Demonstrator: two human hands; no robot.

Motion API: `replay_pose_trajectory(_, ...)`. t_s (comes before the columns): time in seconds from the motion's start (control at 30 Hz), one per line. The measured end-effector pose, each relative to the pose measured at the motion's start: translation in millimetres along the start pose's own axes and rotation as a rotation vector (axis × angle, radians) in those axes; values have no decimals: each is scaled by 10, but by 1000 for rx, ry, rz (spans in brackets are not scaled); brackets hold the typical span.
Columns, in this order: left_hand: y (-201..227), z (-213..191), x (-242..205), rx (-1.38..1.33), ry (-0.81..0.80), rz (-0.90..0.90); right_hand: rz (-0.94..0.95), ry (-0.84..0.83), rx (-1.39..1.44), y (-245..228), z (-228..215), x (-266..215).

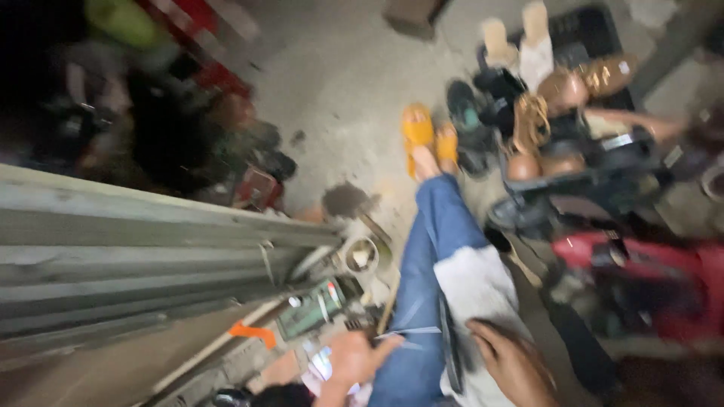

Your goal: Hand-sewing a rubber sole onto a shoe using a needle and thread.

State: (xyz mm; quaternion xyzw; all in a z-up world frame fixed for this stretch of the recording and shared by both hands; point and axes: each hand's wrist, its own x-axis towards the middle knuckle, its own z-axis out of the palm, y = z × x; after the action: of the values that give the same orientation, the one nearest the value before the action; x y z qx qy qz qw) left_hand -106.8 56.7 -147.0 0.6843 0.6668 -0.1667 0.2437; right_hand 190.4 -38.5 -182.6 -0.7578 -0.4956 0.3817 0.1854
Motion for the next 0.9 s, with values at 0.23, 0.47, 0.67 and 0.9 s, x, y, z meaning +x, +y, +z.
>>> replay_pose_trajectory(0.23, 439, -96, -262, -255, 76, 196, -399, 15, 211, -429, -463, -308)
replay_pose_trajectory(0.47, 742, 35, -323, -543, 20, 206, -543, -201, 1062, -498, -626, -480)
replay_pose_trajectory(0.67, 719, 82, -382, -640, 81, 321, -348, 45, 83, -904, -463, -492)
replay_pose_trajectory(0.9, 831, 149, -326, -537, 209, 450, -145, -29, 239, -387, -378, -426)
